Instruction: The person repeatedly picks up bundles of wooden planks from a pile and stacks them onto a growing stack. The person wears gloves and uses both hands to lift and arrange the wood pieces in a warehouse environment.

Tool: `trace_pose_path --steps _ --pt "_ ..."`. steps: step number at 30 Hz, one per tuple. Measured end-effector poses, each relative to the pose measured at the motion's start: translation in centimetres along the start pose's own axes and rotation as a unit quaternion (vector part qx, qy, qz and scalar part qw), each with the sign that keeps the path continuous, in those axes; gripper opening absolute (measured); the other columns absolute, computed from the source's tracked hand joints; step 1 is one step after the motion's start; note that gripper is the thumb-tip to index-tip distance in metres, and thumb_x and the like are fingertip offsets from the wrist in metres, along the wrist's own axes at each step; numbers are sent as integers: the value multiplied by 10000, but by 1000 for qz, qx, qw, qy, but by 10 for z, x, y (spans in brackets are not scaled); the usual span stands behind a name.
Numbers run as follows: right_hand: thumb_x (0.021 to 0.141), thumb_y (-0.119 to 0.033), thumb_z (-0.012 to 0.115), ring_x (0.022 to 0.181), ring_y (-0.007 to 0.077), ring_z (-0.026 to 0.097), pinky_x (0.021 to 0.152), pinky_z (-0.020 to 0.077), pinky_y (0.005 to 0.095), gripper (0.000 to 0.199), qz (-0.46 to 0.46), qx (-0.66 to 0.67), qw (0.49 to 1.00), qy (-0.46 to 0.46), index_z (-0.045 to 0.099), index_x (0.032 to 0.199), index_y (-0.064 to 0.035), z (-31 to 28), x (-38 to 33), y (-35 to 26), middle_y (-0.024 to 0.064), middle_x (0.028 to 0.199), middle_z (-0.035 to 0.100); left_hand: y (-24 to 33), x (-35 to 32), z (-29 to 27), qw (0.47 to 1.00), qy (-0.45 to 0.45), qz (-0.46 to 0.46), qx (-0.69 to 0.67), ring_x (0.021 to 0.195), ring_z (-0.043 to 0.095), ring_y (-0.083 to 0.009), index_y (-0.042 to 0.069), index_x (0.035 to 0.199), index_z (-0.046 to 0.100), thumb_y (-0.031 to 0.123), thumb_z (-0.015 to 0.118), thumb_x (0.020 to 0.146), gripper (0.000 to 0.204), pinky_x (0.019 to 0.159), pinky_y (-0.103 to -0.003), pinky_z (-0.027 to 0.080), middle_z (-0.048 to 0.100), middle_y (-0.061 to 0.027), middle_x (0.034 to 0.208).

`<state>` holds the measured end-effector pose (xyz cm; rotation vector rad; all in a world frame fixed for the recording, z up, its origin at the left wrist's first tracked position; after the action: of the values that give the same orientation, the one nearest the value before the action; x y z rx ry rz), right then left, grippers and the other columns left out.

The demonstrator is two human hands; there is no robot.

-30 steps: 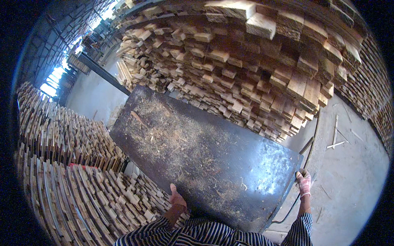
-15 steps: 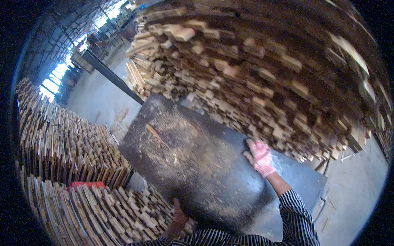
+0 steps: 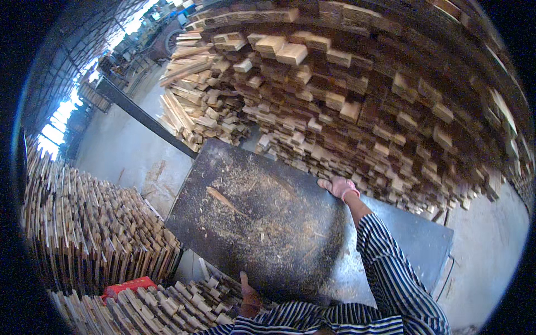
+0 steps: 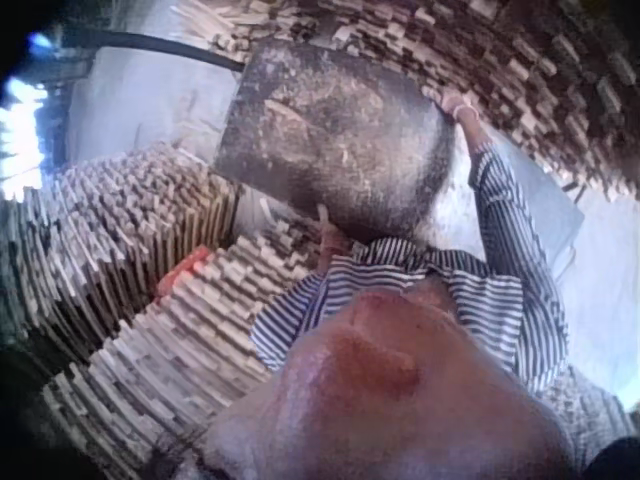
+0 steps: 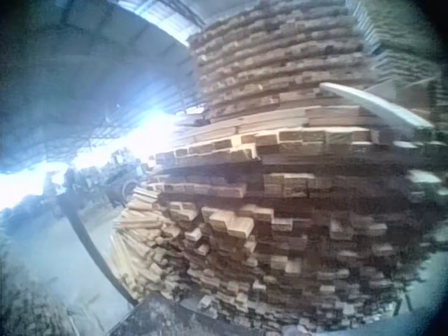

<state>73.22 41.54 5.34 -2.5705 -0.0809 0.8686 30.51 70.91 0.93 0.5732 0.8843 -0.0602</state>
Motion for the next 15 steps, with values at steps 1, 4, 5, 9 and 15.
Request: trace_pose_path --steps 1,4,5,9,15 --pt "870 -838 450 1228 390 626 1029 474 470 911 6 -14 1000 8 711 1225 -41 -2 6 4 230 1282 677 1 2 3 1000 10 -3 -5 1380 449 -372 101 1541 434 714 401 982 830 1207 -526 301 466 -122 1558" --pt "904 -822 431 1240 399 612 1033 454 458 923 -3 -18 1000 15 694 1228 2 -5 15 -1 241 1270 681 1 4 2 1000 1 -3 -12 1373 460 -372 99 1545 426 712 391 988 828 1203 -532 305 479 -127 1547" --pt "907 -821 426 1259 396 601 1045 447 457 920 8 -27 1000 6 684 1254 -9 -3 9 5 236 1294 670 -4 4 -1 1000 -7 -5 -17 1374 460 -373 100 1547 422 715 392 986 834 1204 -533 303 479 -129 1548" --pt "910 -823 413 1324 390 555 1086 426 446 927 -1 -27 1000 -3 652 1326 -29 -1 3 -9 233 1365 630 -7 15 -27 998 3 -17 -56 1384 455 -376 96 1554 409 717 396 984 843 1209 -530 297 472 -129 1556" --pt "935 -775 416 1217 398 622 1027 469 453 883 15 -40 996 75 662 1256 9 -48 -19 10 260 1240 681 -2 31 10 997 -51 -26 -49 1379 463 -363 71 1543 415 689 438 988 830 1209 -516 307 478 -122 1551"
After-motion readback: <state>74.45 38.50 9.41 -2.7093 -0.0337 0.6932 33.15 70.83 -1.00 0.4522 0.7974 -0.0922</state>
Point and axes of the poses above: each hand's wrist, its own x-axis towards the middle knuckle, its own z-axis out of the palm, y = z × x, the point moved 10 cm from there along x, towards the middle knuckle
